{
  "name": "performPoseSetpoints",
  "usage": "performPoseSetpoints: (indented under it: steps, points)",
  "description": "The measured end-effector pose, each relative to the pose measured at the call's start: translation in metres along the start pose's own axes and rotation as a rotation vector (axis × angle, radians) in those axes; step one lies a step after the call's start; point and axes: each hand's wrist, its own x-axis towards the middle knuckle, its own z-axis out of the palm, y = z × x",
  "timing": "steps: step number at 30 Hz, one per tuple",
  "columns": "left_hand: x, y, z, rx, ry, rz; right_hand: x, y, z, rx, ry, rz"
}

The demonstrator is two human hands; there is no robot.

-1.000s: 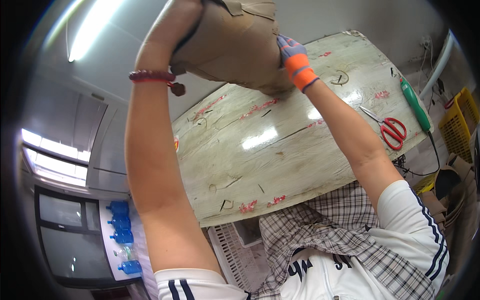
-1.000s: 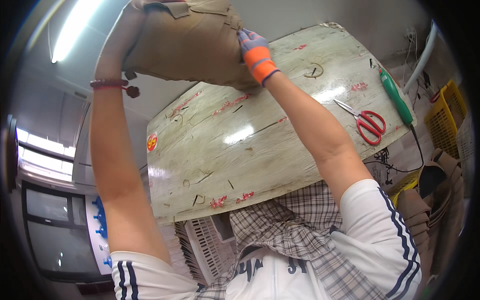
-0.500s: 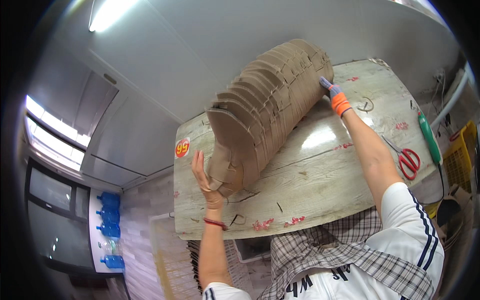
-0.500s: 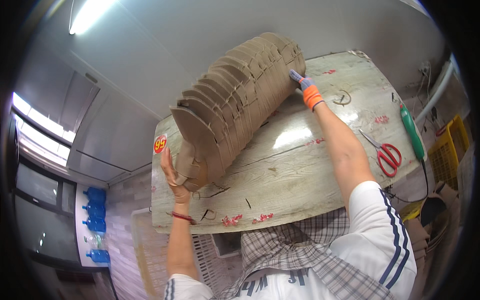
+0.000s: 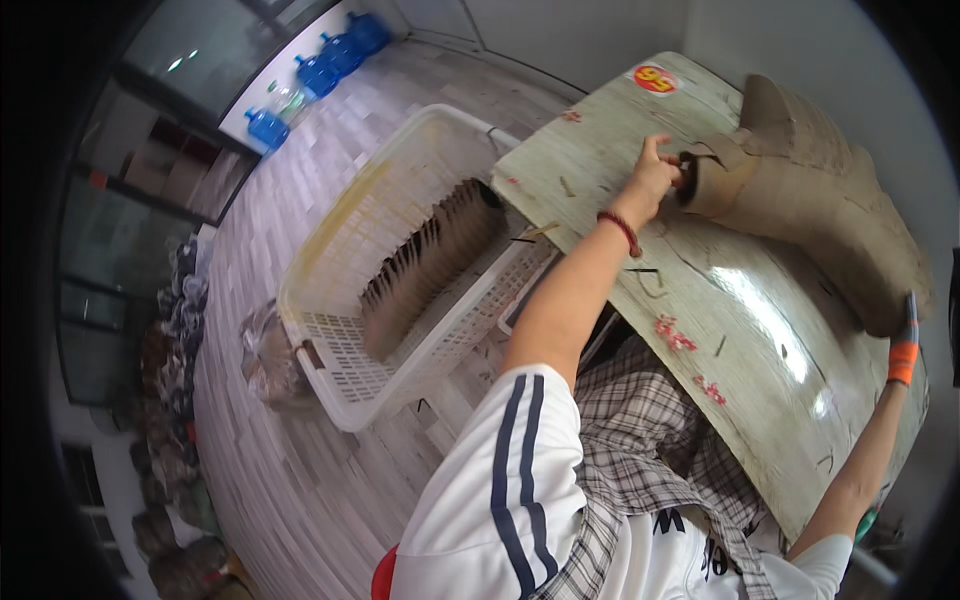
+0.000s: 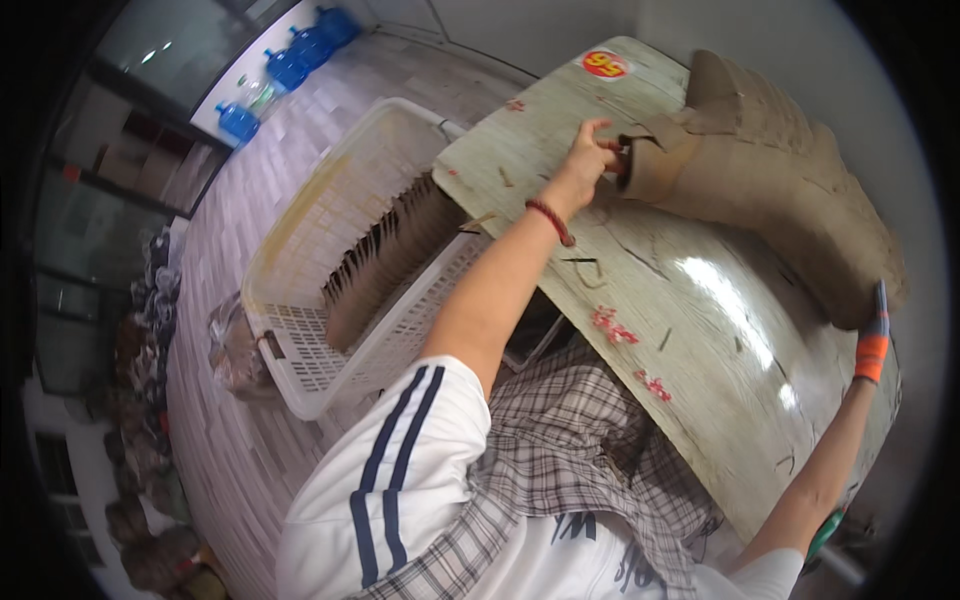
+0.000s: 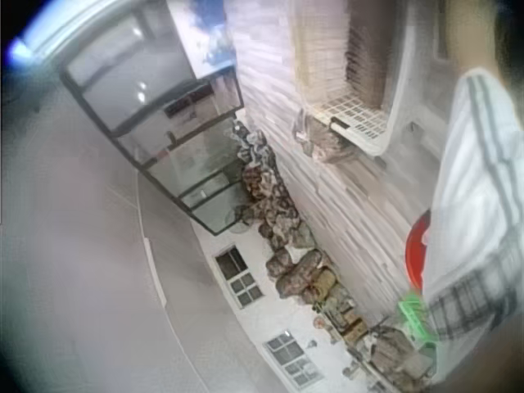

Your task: The person uses shears to trim the edges of shoe uppers held in the left hand. After each cut, the trimmed upper is placed on a nearby table. The process repeats for several uppers in a workshop setting.

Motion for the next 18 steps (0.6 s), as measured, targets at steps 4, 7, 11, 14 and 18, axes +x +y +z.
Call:
performPoseSetpoints:
  steps: [4,7,11,14,18]
  points:
    - [-0.075,-0.006,-0.040,0.092,0.212,0.217,0.006,0.043,0.110,0.422,0.084,0.371]
    - [-0.069,0.010,-0.013,0.319,0.105,0.231,0.000,0.026,0.119,0.424,0.130,0.314]
    - [-0.034,0.029,-0.024,0.246,-0.081,0.072,0.006,0.018,0.153,0.448,0.143,0.423]
    - [-0.002,0.034,-0.014,0.156,-0.141,-0.116,0.022,0.029,0.121,0.291,0.035,0.248]
    - [0.024,0.042,0.003,0.039,-0.198,-0.261,0.031,0.026,0.104,0.019,-0.120,-0.020]
